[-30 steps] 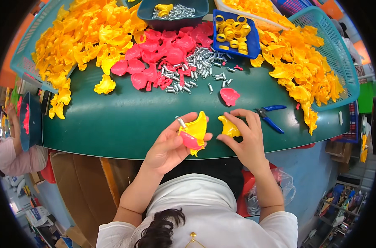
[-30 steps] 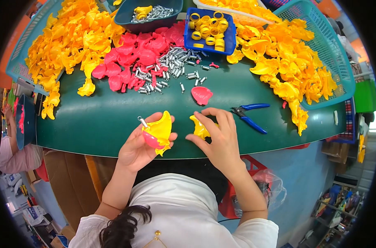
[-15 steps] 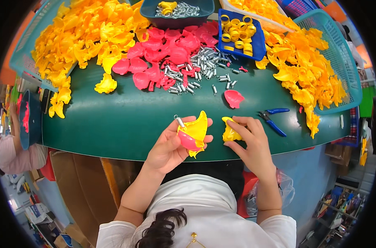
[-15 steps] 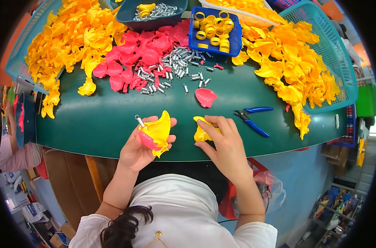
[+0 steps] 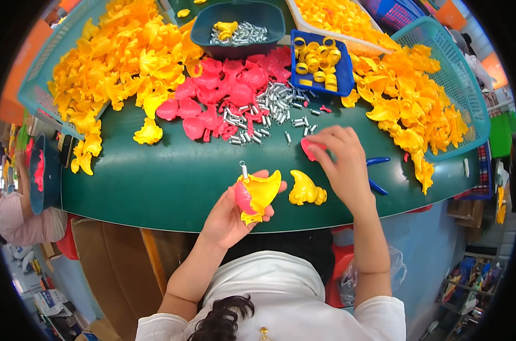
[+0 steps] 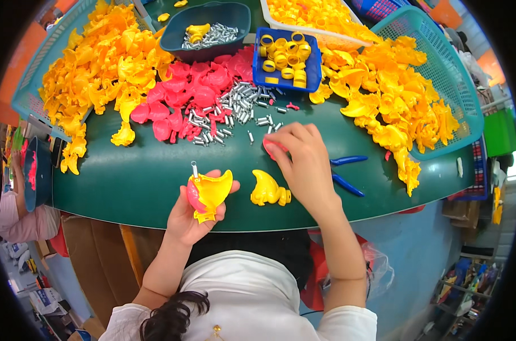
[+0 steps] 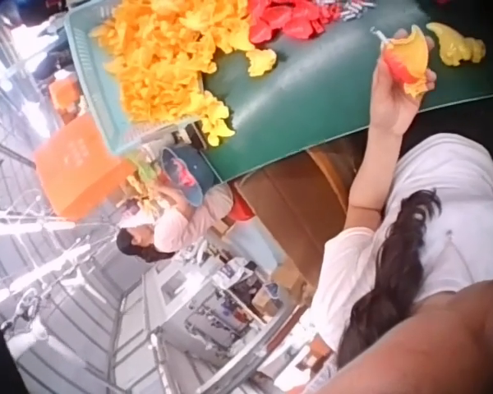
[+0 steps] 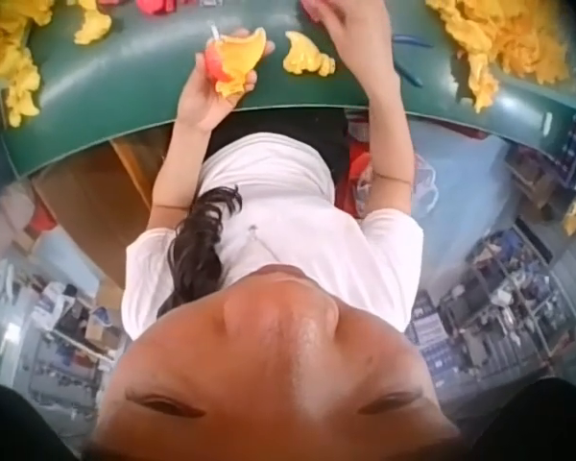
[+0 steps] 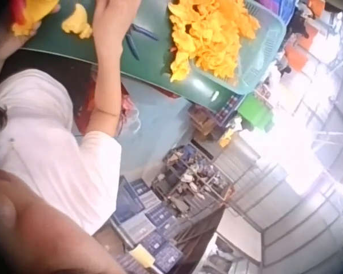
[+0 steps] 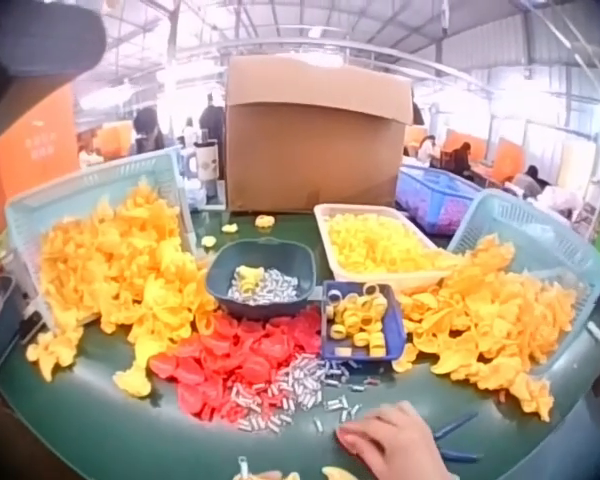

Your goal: The recorder is assembling small plastic toy parts, fitting pink and yellow components together with white connectors.

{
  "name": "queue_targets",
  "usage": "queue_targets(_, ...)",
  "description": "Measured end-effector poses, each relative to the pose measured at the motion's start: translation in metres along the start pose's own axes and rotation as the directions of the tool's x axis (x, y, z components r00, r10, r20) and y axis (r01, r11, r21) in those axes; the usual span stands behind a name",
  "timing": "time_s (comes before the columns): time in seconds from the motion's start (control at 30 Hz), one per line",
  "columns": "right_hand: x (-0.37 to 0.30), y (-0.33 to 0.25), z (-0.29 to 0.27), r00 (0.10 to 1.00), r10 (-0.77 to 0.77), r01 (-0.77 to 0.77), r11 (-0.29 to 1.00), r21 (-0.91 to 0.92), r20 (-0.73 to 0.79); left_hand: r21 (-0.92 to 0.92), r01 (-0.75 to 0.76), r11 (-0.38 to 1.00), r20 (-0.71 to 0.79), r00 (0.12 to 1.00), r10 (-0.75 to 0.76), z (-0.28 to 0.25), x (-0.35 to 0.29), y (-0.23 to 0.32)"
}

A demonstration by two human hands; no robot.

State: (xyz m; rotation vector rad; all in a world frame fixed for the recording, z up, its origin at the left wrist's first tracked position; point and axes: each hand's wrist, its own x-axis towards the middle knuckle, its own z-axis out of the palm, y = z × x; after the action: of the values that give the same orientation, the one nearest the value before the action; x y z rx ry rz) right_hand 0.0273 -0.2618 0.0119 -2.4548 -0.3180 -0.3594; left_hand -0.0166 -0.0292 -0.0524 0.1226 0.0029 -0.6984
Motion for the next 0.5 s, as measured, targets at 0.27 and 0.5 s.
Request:
queue_targets(0.27,0.074,-0.001,0.06,0.959,-0.279,0.278,0.96,0.025,0.04,0.1,0.04,0.994,-0.065,0.997,-0.033,-0.001,-0.003,0.001)
queue_targets(0.5,0.077,-0.001,0.062,0.947,-0.32,0.32,0.945,-0.064,0.009,-0.008,0.055,0.998,-0.091,0.994,-0.056,0.001,-0.002,0.0)
